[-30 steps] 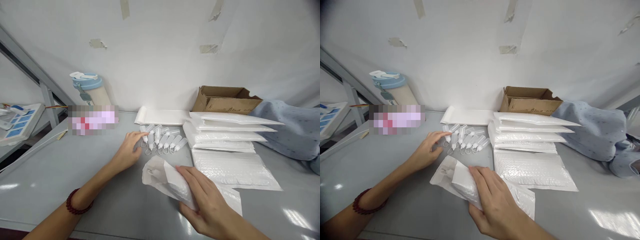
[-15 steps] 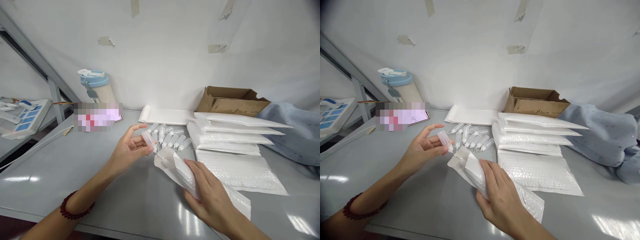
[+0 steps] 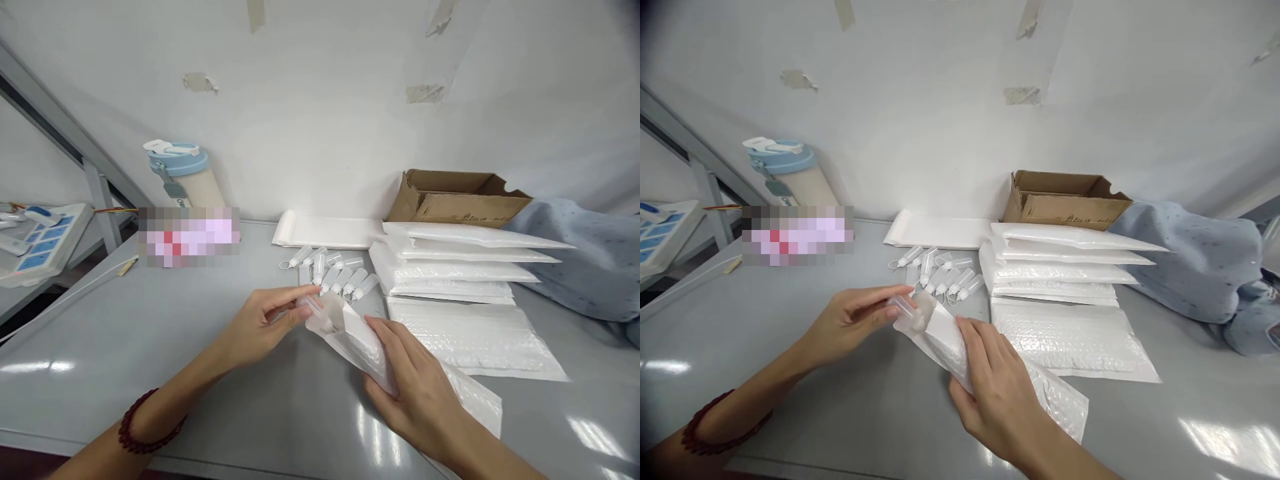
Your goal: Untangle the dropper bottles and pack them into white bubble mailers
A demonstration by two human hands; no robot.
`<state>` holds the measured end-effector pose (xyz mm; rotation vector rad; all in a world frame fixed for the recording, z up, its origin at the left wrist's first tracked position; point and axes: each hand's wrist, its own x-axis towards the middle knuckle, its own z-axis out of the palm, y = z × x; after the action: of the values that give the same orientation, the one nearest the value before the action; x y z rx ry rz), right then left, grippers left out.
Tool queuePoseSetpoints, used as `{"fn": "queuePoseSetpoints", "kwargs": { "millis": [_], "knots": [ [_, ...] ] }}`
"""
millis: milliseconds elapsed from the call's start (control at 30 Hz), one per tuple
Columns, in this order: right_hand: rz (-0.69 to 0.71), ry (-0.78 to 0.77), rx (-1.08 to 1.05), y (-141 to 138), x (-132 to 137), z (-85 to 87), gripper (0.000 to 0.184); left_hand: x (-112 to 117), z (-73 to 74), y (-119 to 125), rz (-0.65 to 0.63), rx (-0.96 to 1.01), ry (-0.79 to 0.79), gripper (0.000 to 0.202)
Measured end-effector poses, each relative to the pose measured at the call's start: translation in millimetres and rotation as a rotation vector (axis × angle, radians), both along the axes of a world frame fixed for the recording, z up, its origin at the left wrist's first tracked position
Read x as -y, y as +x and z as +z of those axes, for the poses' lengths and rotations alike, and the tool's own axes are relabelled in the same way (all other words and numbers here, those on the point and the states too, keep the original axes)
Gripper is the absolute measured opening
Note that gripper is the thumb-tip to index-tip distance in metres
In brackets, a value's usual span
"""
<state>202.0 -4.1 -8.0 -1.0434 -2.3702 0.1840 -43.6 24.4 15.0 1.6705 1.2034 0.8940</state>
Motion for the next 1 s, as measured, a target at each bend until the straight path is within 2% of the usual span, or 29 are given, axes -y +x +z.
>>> {"fn": "queuePoseSetpoints", "kwargs": {
  "millis": [67, 133, 233, 333, 433, 533, 667, 733, 800, 900, 933, 1000],
  "knots": [
    [0.007, 0.001, -0.003, -0.3, 0.4, 0.1, 0.056, 0.9, -1.6, 1.4, -0.101, -0.036, 0.051, 0.030],
    [0.006, 0.000, -0.008, -0.2, 0.9, 0.6, 0.056, 1.1, -3.0, 2.5, -0.144, -0.080, 0.127, 0.028],
    [-0.011, -0.007, -0.014, 0.1, 1.5, 1.5, 0.056, 0.9, -4.9, 3.7, -0.010, -0.189, 0.219, 0.023],
    [-0.018, 0.000, -0.015, -0.4, 1.5, 1.6, 0.055, 1.0, -5.4, 5.3, 0.183, -0.241, 0.188, 0.022],
    [-0.014, 0.032, 0.007, -1.7, 1.1, 0.7, 0.055, 1.9, -4.9, 7.9, 0.235, -0.190, 0.142, 0.019],
    [-0.007, 0.046, 0.024, -3.0, 1.1, -0.5, 0.054, 3.2, -5.2, 11.1, 0.095, -0.159, 0.199, 0.012],
    [0.018, 0.043, 0.023, -3.7, 2.2, -1.5, 0.055, 7.0, -4.3, 16.1, -0.258, -0.223, 0.350, 0.024],
    [0.037, 0.030, 0.029, -3.6, 2.7, -1.7, 0.055, 10.3, -1.2, 18.7, -0.392, -0.268, 0.327, 0.031],
    [0.048, 0.017, 0.034, -3.3, 3.0, -1.6, 0.054, 13.4, 2.7, 20.6, -0.460, -0.285, 0.260, 0.039],
    [0.047, 0.000, 0.033, -2.6, 3.0, -0.1, 0.054, 14.1, 5.6, 19.8, -0.463, -0.222, 0.220, 0.049],
    [0.042, -0.006, 0.028, -2.3, 3.0, 0.7, 0.054, 12.6, 4.9, 18.2, -0.410, -0.184, 0.217, 0.049],
    [0.027, -0.014, 0.016, -1.9, 3.2, 2.4, 0.054, 7.0, 0.7, 12.9, -0.203, -0.145, 0.217, 0.042]
  ]
}}
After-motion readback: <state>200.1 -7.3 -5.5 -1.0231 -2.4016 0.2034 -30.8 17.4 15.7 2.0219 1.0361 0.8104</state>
